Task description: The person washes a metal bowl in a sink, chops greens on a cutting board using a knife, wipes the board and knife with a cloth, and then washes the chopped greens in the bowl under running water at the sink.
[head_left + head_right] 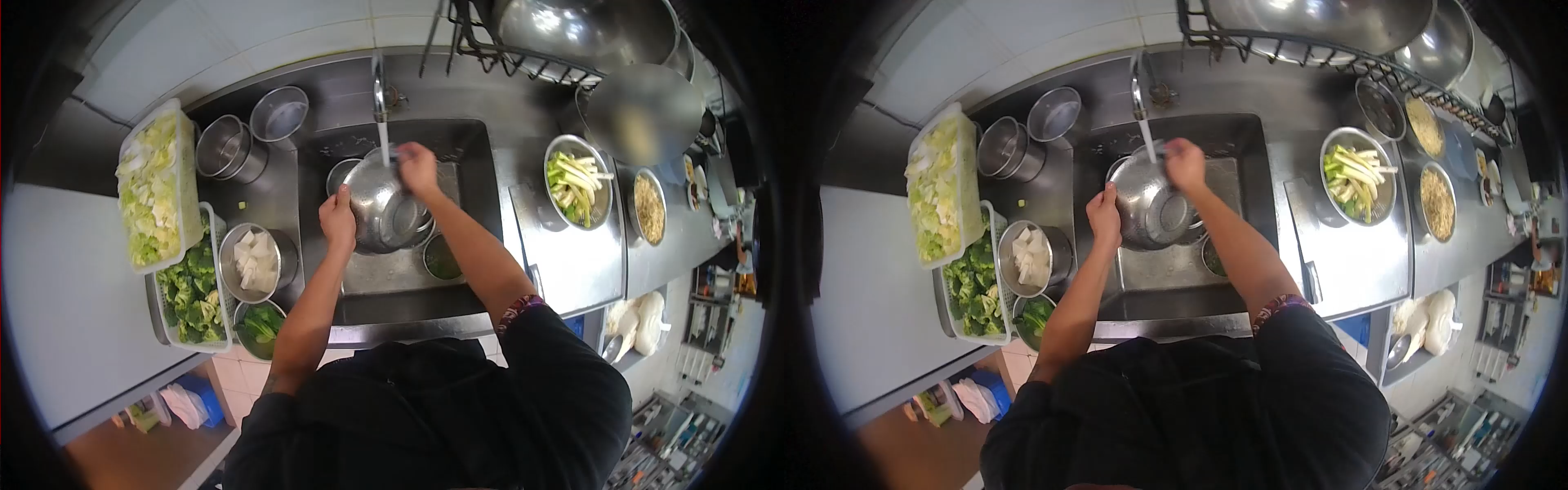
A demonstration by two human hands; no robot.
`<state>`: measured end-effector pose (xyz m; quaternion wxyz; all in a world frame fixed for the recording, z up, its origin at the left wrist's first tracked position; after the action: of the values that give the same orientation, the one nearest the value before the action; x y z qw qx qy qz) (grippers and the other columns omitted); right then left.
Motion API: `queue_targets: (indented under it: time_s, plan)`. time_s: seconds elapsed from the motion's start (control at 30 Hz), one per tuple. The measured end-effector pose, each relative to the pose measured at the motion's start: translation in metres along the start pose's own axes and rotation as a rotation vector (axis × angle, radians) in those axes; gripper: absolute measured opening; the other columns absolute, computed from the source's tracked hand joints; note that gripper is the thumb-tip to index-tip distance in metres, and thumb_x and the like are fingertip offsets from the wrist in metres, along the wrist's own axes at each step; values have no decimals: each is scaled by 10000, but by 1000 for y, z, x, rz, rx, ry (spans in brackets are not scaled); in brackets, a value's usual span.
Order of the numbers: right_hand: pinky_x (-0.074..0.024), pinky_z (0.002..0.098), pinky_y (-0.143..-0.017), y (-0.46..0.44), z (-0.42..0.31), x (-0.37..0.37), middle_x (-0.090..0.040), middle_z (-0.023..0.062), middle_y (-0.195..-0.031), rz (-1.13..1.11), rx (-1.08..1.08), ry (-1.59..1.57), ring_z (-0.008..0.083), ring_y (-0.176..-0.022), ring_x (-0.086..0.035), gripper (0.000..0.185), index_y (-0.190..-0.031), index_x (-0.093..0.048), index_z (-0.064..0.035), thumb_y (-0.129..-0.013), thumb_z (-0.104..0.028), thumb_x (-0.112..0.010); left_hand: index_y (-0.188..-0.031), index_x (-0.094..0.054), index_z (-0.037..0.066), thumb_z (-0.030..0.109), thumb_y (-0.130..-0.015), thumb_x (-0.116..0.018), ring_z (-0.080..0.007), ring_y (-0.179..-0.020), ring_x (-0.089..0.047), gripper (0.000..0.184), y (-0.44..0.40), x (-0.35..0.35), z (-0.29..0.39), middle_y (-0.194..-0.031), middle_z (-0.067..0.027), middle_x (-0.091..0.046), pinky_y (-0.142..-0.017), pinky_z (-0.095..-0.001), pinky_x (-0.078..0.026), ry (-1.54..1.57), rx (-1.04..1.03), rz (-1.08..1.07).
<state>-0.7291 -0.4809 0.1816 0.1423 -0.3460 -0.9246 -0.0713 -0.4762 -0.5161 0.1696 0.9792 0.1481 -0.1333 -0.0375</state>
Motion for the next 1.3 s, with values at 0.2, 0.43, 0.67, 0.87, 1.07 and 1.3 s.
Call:
queue_targets:
  time_s: [0.2,0.43,0.67,0.87,1.07,1.3]
  plan:
    - [-470,396,-842,102,64,1,-624,201,-1043,427,210,77,291,-943,-597,184,-1069,-611,-1,-907,-79,-574,-1130,-642,10,339,-1068,-477,-222,-845,-649,373,-6,-20,-24,-997,-57,-670,-769,-387,-527,857,474,182]
    - [-456,433,-937,63,-72,-10,-645,183,-1079,152,583,49,371,-1012,-605,280,-1144,-614,-25,-868,-41,-656,-949,-658,30,338,-1038,-540,-123,-738,-525,342,-6,-52,-5,-807,-11,-600,-675,-329,-447,235,64,-144]
    - [-485,339,-926,0,-66,-13,-695,124,-1122,-809,375,190,178,-1035,-636,405,-1236,-646,-15,-953,-302,-677,-896,-681,40,314,-947,-637,-200,-837,-594,282,9,-70,85,-761,-69,-626,-799,-417,-441,-474,-636,-658]
    - [-474,335,-937,61,-23,-20,-672,57,-1138,-946,53,91,155,-1056,-594,574,-1241,-632,6,-759,-197,-869,-1125,-665,116,405,-851,-717,-334,-1301,-483,401,13,-50,115,-1338,-116,-558,-1028,-531,-383,-713,-749,-522]
    - [-533,390,-810,95,-15,-63,-714,167,-1023,-616,231,337,266,-938,-686,533,-1189,-670,-16,-757,-279,-840,-1502,-338,59,447,-848,-720,-350,-1390,-416,851,-6,-46,-18,-1541,-250,-337,-1016,-447,-466,-102,127,-306]
    - [-487,422,-970,112,8,-33,-556,180,-1337,-1043,760,906,397,-1173,-554,506,-1337,-605,-128,-843,-143,-711,-1217,-529,77,96,-751,-586,-279,-998,-597,470,10,27,-101,-1100,-92,-586,-787,-456,-532,552,505,-226]
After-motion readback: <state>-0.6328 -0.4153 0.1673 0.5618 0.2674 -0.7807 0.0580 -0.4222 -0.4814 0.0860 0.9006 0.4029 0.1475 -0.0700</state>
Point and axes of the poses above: each hand's wrist, its own y-axis away from the middle knuckle, its own x-axis out of the back of the hand, z = x × y, the point moved 8 cm from there along -y, towards the middle knuckle
